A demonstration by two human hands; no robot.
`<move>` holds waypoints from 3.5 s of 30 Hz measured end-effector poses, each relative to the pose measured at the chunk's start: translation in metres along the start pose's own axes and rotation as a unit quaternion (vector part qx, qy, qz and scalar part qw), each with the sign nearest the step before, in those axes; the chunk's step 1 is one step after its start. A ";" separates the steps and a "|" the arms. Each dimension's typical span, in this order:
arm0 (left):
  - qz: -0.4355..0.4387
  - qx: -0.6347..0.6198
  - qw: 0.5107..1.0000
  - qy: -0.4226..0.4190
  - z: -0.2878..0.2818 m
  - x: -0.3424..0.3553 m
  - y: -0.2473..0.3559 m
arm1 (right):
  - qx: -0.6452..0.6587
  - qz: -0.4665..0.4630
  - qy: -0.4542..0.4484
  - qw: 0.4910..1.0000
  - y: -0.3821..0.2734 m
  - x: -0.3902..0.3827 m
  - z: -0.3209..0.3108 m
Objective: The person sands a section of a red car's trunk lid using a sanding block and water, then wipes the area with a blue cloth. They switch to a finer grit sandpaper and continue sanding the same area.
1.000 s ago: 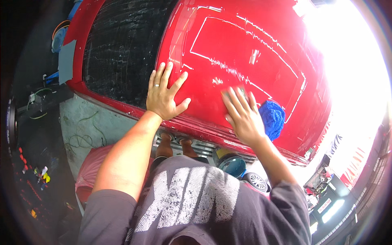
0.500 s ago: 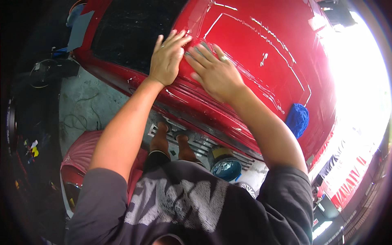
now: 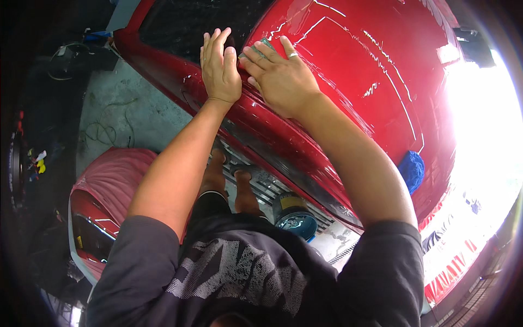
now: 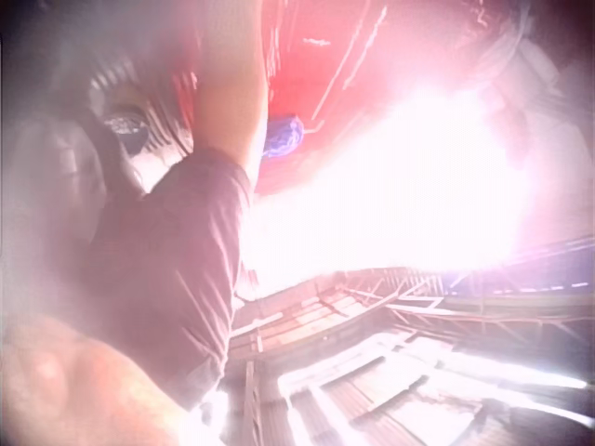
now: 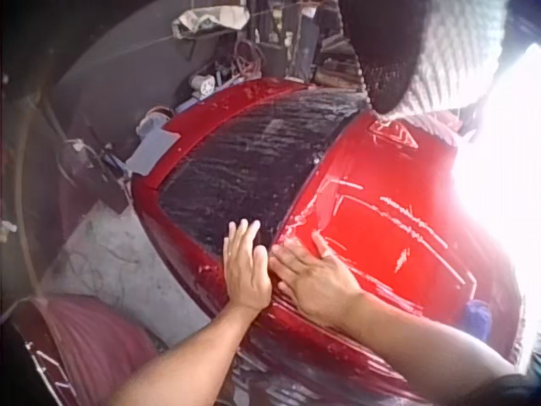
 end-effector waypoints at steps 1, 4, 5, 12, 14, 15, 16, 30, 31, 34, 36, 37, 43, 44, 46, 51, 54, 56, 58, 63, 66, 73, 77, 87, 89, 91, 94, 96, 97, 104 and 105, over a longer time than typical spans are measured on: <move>-0.012 -0.010 1.000 0.002 -0.001 0.001 -0.001 | 0.005 -0.002 0.033 0.999 -0.001 -0.010 -0.009; -0.023 0.008 1.000 -0.016 0.000 0.003 -0.002 | 0.041 0.026 -0.049 0.998 0.016 -0.120 -0.025; -0.012 0.004 1.000 -0.004 -0.003 0.004 0.001 | 0.044 0.056 -0.112 0.991 0.025 -0.163 -0.026; -0.010 -0.022 1.000 0.004 -0.005 0.003 -0.002 | 0.048 -0.013 0.019 0.999 -0.002 -0.028 -0.004; -0.010 -0.030 0.999 0.008 -0.007 0.003 -0.002 | 0.044 -0.013 -0.031 0.998 -0.013 0.003 -0.004; -0.008 -0.035 0.999 0.010 -0.008 0.003 -0.002 | 0.042 -0.027 0.006 0.999 -0.018 0.006 -0.018; -0.007 -0.031 0.999 0.007 -0.008 0.003 -0.001 | 0.047 -0.001 -0.053 0.997 -0.014 -0.009 -0.021; 0.010 -0.037 0.999 -0.026 -0.009 0.007 0.005 | 0.039 0.172 -0.005 0.984 -0.043 0.025 -0.065; 0.004 -0.037 0.999 -0.033 -0.008 0.007 0.005 | 0.061 0.189 -0.036 0.979 -0.043 0.017 -0.065; -0.012 -0.036 0.998 -0.055 -0.007 0.010 0.002 | 0.075 0.230 -0.031 0.970 -0.013 0.037 -0.073; -0.021 -0.024 0.997 -0.077 -0.005 0.012 0.001 | 0.080 0.278 0.062 0.955 0.016 0.069 -0.076; -0.006 -0.036 0.997 -0.072 -0.008 0.012 0.004 | 0.062 0.298 0.050 0.951 0.018 0.078 -0.070; -0.020 -0.063 0.994 -0.087 -0.007 0.015 -0.002 | 0.058 0.298 -0.049 0.951 -0.032 0.061 -0.053; -0.021 -0.068 0.993 -0.093 -0.006 0.016 -0.002 | 0.056 0.297 -0.058 0.951 -0.023 0.063 -0.054; -0.012 -0.067 0.994 -0.084 -0.009 0.017 -0.001 | 0.038 0.320 -0.010 0.946 0.023 0.086 -0.062; -0.018 -0.042 0.991 -0.122 -0.004 0.017 0.001 | 0.052 0.371 -0.002 0.927 0.048 0.085 -0.063; -0.030 -0.001 0.985 -0.170 0.005 0.016 0.002 | 0.150 0.334 -0.153 0.918 -0.036 0.025 -0.044; -0.029 0.025 0.980 -0.197 0.009 0.018 0.005 | 0.151 0.337 -0.164 0.915 -0.018 0.026 -0.046; -0.011 0.046 0.977 -0.210 0.012 0.020 0.010 | 0.102 0.347 -0.036 0.931 0.057 0.063 -0.063; 0.005 0.056 0.981 -0.185 0.011 0.019 0.011 | 0.079 0.405 0.072 0.908 0.165 0.107 -0.055; -0.009 0.067 0.982 -0.178 0.015 0.011 0.005 | 0.084 0.338 -0.025 0.937 0.046 0.034 -0.040; 0.002 0.072 0.986 -0.151 0.004 0.024 0.028 | 0.582 0.426 0.201 0.662 -0.018 -0.114 -0.068; 0.075 -0.089 0.979 -0.169 -0.018 0.011 0.089 | 0.815 0.406 0.262 0.319 -0.017 -0.121 -0.066; -0.301 -0.286 0.852 -0.318 -0.009 -0.053 0.120 | 0.246 0.679 0.272 0.636 0.035 -0.392 -0.112; -0.133 -0.189 0.944 -0.236 -0.020 -0.010 0.125 | 0.171 0.721 0.306 0.598 0.074 -0.469 -0.112; -0.003 -0.108 0.971 -0.214 -0.013 0.012 0.128 | 0.111 0.710 0.247 0.650 0.108 -0.488 -0.084; 0.135 -0.028 0.954 -0.268 0.018 0.012 0.129 | 0.121 0.718 0.139 0.671 0.124 -0.459 -0.009; 0.168 0.073 0.938 -0.295 0.036 0.004 0.119 | -0.010 0.676 0.234 0.699 0.119 -0.419 -0.020; 0.144 0.113 0.931 -0.315 0.045 0.000 0.108 | 0.011 0.676 0.209 0.707 0.119 -0.395 -0.015; 0.185 0.057 0.942 -0.273 0.053 -0.011 0.111 | 0.079 0.556 0.199 0.803 0.185 -0.221 -0.094; 0.195 0.062 0.941 -0.270 0.055 -0.014 0.113 | 0.063 0.553 0.213 0.803 0.193 -0.208 -0.100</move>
Point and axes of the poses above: each hand's wrist, its own x-axis towards the middle knuckle, its own z-axis out of the palm, y = z × x, the point moved 9 cm from there along x, towards the middle knuckle, and after that the axes turned 6 degrees about -x, right-handed, at the moved point
